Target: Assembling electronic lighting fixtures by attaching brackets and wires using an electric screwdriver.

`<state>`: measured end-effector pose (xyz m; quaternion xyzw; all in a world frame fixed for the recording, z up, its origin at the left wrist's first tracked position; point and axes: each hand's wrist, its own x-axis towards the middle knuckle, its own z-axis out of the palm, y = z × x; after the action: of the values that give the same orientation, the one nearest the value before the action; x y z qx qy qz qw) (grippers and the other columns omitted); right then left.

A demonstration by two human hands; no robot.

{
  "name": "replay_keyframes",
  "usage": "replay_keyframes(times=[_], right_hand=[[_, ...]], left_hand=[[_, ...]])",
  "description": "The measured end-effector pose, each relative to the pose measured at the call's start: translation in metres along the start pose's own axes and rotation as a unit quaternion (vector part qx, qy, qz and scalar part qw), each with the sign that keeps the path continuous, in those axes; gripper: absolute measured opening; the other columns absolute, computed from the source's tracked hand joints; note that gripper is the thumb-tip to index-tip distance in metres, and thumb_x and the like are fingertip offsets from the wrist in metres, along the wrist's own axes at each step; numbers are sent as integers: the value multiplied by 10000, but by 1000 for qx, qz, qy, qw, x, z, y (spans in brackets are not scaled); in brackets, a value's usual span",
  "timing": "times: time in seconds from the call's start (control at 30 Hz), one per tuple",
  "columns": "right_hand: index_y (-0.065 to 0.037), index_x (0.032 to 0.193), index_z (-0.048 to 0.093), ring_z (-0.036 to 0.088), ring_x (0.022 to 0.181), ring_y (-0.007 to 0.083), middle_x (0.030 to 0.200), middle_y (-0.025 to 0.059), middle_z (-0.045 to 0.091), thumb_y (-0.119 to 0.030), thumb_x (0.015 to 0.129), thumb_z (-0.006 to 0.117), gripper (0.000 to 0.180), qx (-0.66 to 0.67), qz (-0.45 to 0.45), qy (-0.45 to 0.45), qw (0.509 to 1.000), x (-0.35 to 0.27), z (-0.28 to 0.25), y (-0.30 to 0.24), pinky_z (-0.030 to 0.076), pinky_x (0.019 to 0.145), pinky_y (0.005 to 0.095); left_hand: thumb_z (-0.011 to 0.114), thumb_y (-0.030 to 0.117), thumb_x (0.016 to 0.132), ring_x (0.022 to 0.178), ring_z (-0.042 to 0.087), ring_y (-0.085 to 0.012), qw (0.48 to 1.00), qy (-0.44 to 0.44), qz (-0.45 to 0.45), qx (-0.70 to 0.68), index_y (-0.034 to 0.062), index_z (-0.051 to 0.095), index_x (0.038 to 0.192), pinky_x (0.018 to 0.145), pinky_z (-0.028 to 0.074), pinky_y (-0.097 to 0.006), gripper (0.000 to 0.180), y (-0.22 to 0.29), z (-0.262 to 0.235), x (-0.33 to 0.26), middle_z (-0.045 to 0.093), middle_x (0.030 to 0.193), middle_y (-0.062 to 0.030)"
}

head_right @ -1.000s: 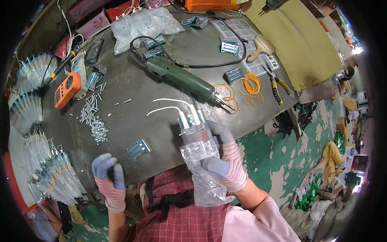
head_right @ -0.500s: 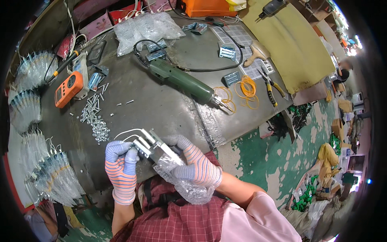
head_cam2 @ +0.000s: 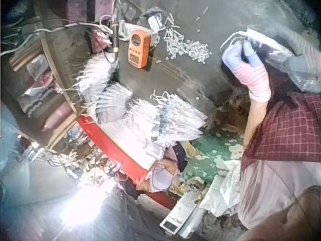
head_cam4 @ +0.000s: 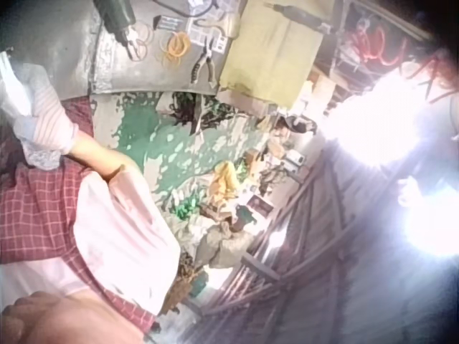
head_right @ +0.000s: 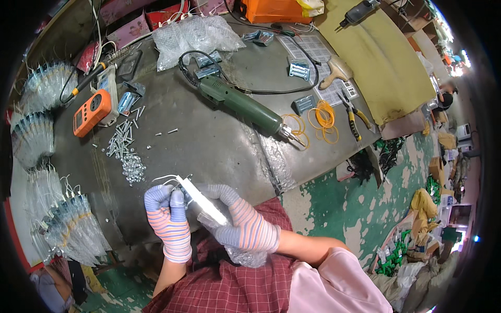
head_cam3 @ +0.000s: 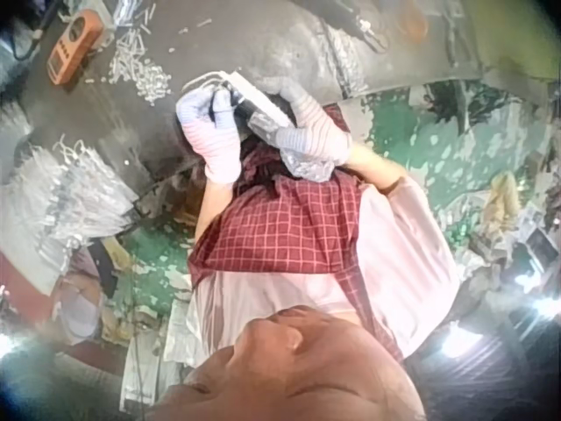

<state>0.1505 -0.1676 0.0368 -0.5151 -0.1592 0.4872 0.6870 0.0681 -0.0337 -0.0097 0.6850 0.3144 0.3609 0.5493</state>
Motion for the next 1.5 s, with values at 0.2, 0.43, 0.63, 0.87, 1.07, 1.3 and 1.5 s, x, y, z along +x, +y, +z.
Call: replay_keyframes(times=[0.2,0.43,0.63,0.87,1.07,1.3,1.5], right_hand=[[-45,1465,281,442,1299,218,1371,129,467,79,823,546,705,-31,-122,27,992,-4,10,28,344,1088,355],[27,1263,484,553,926,467,1061,282,547,-321,750,663,646,-378,-271,62,883,21,4,16,477,808,457],[-17,1076,600,595,834,392,907,186,611,-148,791,646,318,-607,-335,55,719,60,-57,-60,476,761,472],[-48,1311,492,613,959,313,1090,182,615,-189,764,710,605,-791,-101,195,571,112,-108,-78,493,858,402],[-45,1351,472,586,915,169,1028,66,612,-191,808,696,605,-91,-131,172,972,68,-81,-103,494,853,345],[-118,1276,548,633,989,283,969,75,684,-166,821,697,481,409,-136,164,887,8,-82,-56,436,1011,576],[-59,943,656,635,964,261,927,80,688,-288,776,732,293,530,-92,219,814,-4,-92,-8,338,1119,536]], left_hand=[[586,110,957,1022,563,-174,998,-27,45,-34,6,530,1164,932,462,-328,238,6,9,-28,575,1133,-87],[590,124,912,940,591,-293,975,-33,147,161,16,550,1054,850,475,-407,182,-14,5,-21,597,1022,-149],[543,134,913,910,572,-358,963,-58,210,159,21,544,971,819,466,-452,126,-15,1,-18,583,1012,-188],[564,59,849,874,604,-360,954,-63,243,164,13,556,984,780,511,-434,143,-15,4,-14,579,1020,-198],[538,103,920,945,576,-348,963,-55,211,161,34,544,1005,846,465,-445,110,-15,0,-20,587,1051,-187],[524,92,920,965,570,-339,962,-82,208,156,37,542,1016,869,455,-438,112,-13,2,-23,588,1050,-178],[522,109,921,980,563,-324,966,-82,187,157,43,540,1007,886,445,-444,110,-14,2,-27,591,1065,-169]])
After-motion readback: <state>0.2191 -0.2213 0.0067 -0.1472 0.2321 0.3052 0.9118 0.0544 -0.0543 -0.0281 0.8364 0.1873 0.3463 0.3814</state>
